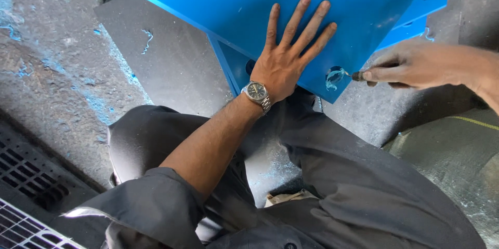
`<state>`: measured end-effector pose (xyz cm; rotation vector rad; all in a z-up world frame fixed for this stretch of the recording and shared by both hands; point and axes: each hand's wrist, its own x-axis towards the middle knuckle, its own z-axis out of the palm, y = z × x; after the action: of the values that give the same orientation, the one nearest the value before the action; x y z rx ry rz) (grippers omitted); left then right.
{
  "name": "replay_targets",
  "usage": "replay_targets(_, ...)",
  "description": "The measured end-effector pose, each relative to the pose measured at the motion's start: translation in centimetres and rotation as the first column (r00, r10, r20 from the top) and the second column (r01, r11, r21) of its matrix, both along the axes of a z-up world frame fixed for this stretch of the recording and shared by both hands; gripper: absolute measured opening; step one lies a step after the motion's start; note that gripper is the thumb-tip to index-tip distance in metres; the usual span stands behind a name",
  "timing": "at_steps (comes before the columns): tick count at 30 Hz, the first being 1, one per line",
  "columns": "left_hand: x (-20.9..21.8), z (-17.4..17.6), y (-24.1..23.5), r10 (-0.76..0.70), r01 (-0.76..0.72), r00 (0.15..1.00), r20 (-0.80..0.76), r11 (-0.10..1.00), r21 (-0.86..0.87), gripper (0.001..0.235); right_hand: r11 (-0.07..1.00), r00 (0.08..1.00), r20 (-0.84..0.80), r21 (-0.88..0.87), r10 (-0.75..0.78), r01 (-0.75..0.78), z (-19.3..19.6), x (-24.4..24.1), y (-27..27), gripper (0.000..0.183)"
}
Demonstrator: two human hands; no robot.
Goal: Deburring the edges and holes of blue plastic components using a hand tool.
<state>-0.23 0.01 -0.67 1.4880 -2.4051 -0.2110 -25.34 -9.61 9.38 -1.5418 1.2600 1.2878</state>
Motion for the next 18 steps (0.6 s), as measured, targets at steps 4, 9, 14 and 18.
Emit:
replay_targets(4, 0.0, -0.2, -0.2, -0.018, 0.019, 0.998, -0.061, 1.0, 0.018, 0.095, 0.962, 0.967, 0.166, -0.228, 0.193, -0.153, 1.0, 0.3, 1.3, 0.042)
replay_targets(9, -0.2, -0.7, 0.0, -0.023, 0.026, 0.994, -0.107, 0.999, 0.026, 0.094, 0.66, 0.766, 0.049, -0.545, 0.641, -0.517, 3.3, 2.0, 2.8, 0.036)
replay_targets(14, 0.0, -0.2, 0.0, -0.014, 0.014, 1.0, -0.015, 1.0, -0.001, 0.095, 0.607, 0.711, -0.045, -0.484, 0.702, -0.63, 3.7, 3.4, 3.1, 0.037)
replay_targets(18, -0.2, 0.0, 0.2, -0.01, 0.009, 0.998, -0.065, 1.0, -0.011, 0.091, 0.721, 0.81, -0.051, -0.427, 0.584, -0.546, 3.6, 3.4, 4.2, 0.042)
